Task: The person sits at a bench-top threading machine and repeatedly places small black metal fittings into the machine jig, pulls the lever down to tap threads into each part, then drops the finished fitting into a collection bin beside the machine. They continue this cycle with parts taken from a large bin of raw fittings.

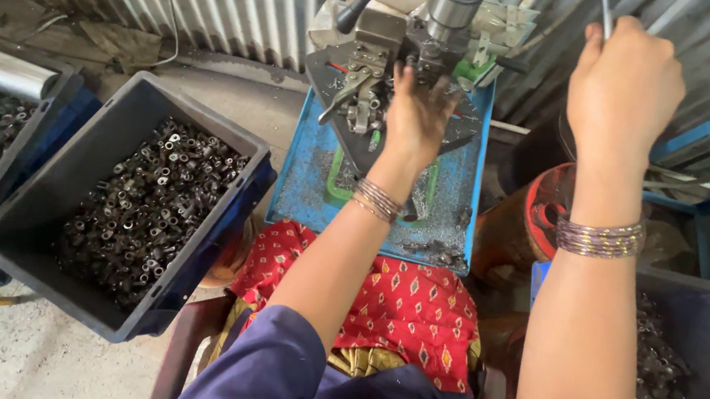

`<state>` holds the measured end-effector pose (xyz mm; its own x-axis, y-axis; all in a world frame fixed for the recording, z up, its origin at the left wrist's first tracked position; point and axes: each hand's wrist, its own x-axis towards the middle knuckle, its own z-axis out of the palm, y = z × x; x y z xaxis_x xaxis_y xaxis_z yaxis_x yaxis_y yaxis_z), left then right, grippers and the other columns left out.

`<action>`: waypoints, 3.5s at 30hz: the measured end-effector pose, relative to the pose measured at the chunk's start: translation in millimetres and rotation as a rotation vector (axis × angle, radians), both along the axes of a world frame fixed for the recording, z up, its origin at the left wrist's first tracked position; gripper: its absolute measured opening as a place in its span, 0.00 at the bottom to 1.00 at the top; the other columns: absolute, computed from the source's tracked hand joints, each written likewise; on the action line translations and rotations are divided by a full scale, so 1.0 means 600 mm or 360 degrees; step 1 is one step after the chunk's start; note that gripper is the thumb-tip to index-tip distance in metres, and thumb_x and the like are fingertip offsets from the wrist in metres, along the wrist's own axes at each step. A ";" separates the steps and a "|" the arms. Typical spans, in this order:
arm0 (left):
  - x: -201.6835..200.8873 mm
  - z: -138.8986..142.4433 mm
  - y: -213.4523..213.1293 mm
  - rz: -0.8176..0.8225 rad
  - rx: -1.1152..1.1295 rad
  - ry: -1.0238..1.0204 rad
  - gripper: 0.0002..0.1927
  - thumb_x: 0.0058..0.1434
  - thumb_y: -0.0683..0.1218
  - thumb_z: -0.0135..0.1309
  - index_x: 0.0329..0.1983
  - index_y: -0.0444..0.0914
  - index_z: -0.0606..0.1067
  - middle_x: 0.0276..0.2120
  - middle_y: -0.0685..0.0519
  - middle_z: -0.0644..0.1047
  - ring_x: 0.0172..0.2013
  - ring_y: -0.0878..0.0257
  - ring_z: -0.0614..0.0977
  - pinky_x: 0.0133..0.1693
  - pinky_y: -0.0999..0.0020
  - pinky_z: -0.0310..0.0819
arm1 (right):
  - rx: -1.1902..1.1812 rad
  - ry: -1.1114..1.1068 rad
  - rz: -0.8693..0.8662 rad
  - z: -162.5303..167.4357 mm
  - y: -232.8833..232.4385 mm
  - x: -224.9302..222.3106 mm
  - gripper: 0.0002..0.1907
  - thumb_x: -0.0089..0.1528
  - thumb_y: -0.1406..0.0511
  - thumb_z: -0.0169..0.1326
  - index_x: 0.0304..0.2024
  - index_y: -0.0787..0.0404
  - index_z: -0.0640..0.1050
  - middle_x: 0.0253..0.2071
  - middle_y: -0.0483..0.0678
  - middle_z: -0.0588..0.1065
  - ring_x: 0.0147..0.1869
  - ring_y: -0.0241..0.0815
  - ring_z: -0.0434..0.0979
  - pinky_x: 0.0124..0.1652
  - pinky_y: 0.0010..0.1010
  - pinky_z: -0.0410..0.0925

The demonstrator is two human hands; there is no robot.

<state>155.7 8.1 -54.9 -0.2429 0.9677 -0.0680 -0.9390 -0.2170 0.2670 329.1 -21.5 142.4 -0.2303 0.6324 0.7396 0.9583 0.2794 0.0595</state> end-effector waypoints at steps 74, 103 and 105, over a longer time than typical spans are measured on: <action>0.006 0.024 -0.143 0.0597 -0.0214 0.2084 0.22 0.64 0.43 0.56 0.62 0.42 0.72 0.54 0.50 0.76 0.43 0.60 0.78 0.39 0.66 0.73 | -0.0023 0.0064 0.0036 -0.004 -0.006 -0.002 0.13 0.70 0.61 0.58 0.35 0.64 0.80 0.26 0.59 0.77 0.31 0.64 0.79 0.31 0.49 0.71; -0.271 0.090 0.000 0.1099 -0.0262 0.3416 0.23 0.70 0.63 0.48 0.36 0.44 0.83 0.21 0.42 0.78 0.25 0.40 0.80 0.28 0.45 0.72 | 0.0155 0.0100 -0.0048 -0.079 0.043 -0.006 0.13 0.74 0.62 0.53 0.38 0.63 0.73 0.32 0.57 0.77 0.33 0.63 0.79 0.31 0.50 0.70; -0.270 0.094 -0.004 0.1052 -0.0317 0.3409 0.24 0.70 0.64 0.48 0.35 0.44 0.83 0.21 0.43 0.78 0.26 0.40 0.81 0.29 0.46 0.73 | 0.0177 0.0122 -0.0021 -0.087 0.052 -0.006 0.12 0.74 0.62 0.52 0.38 0.63 0.72 0.33 0.56 0.77 0.33 0.63 0.78 0.32 0.50 0.70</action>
